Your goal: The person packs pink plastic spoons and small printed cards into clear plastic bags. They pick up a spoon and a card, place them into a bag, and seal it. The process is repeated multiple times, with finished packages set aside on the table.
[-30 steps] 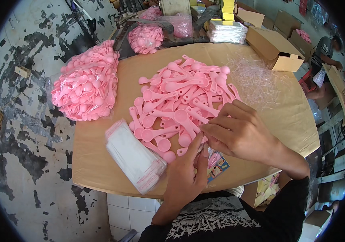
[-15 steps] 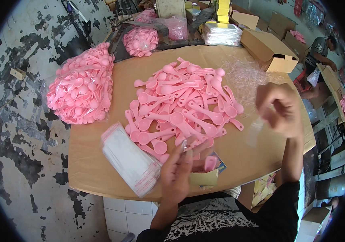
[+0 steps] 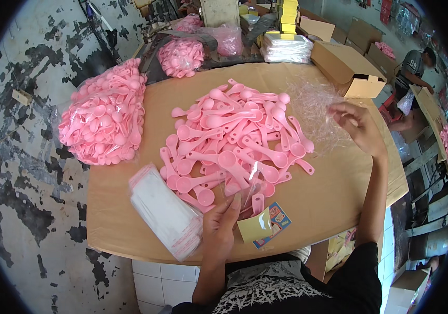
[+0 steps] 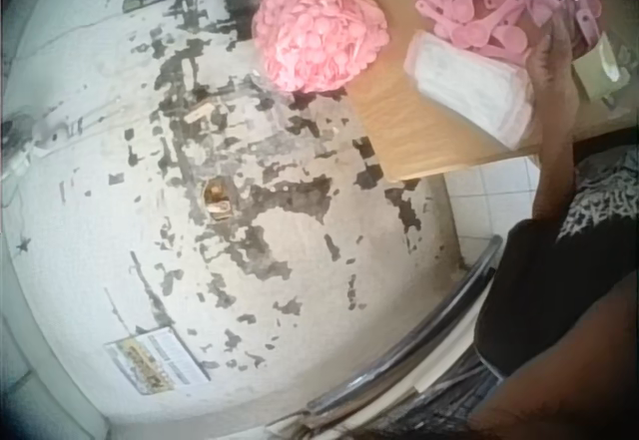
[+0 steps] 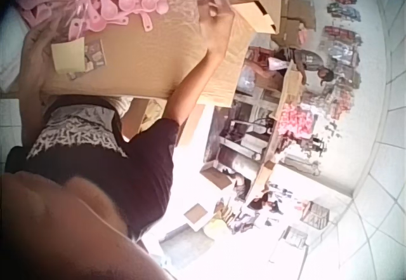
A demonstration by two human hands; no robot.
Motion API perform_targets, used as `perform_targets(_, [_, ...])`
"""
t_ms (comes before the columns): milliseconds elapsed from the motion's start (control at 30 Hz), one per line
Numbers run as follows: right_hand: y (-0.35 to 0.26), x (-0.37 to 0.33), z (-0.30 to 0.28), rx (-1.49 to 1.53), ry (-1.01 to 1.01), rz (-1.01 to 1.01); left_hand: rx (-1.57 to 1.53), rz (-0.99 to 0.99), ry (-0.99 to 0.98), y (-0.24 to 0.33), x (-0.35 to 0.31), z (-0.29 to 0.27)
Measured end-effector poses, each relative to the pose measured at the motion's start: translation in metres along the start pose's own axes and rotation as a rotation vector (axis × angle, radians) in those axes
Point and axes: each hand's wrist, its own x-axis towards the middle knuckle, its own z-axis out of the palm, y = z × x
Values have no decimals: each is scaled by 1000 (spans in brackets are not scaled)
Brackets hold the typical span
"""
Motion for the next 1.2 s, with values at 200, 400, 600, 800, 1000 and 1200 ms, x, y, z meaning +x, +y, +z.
perform_targets(200, [69, -9, -7, -689, 243, -98, 98, -53, 22, -5, 1, -4])
perform_targets(400, [2, -21, -21, -214, 7, 187, -5, -62, -1, 2, 2, 8])
perform_targets(600, [-91, -44, 93, 367, -331, -166, -5, 27, 23, -8, 5, 9])
perform_targets(800, [-92, -52, 116, 560, -351, -144, 16, 61, 43, -7, 7, 13])
perform_targets(1000, [-96, -53, 123, 596, -347, -117, 176, 124, 45, -9, 4, 10])
perform_targets(1200, [-82, -54, 124, 630, -456, -167, 154, 119, -13, -10, 4, 4])
